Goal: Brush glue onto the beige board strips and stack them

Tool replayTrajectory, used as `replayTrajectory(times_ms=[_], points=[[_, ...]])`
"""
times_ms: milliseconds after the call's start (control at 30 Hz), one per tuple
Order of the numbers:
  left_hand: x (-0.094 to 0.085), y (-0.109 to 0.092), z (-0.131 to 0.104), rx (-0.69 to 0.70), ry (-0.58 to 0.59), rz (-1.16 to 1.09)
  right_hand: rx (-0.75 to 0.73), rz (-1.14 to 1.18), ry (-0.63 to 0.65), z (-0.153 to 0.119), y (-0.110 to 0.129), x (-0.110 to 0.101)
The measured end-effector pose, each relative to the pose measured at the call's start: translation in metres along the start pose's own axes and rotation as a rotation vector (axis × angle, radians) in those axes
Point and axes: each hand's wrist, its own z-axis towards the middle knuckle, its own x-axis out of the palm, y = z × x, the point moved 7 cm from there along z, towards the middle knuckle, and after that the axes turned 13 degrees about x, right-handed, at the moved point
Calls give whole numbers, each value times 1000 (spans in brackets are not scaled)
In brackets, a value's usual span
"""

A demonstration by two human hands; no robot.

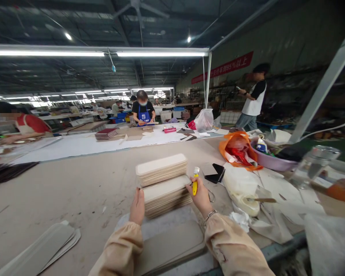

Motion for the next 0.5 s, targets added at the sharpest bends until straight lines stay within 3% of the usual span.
replayTrajectory(times_ms=[167, 300, 433, 500], points=[[5, -7, 4, 30, 48, -50, 21, -21, -26, 4, -2, -6], [-7, -6, 1, 23, 23, -50, 19, 34, -76, -11, 3, -25], [-39, 11, -35, 45, -28, -79, 16, 171, -97, -46, 15, -56], [-54, 19, -65, 117, 33, -108, 52, 233, -82, -67, 17, -70]])
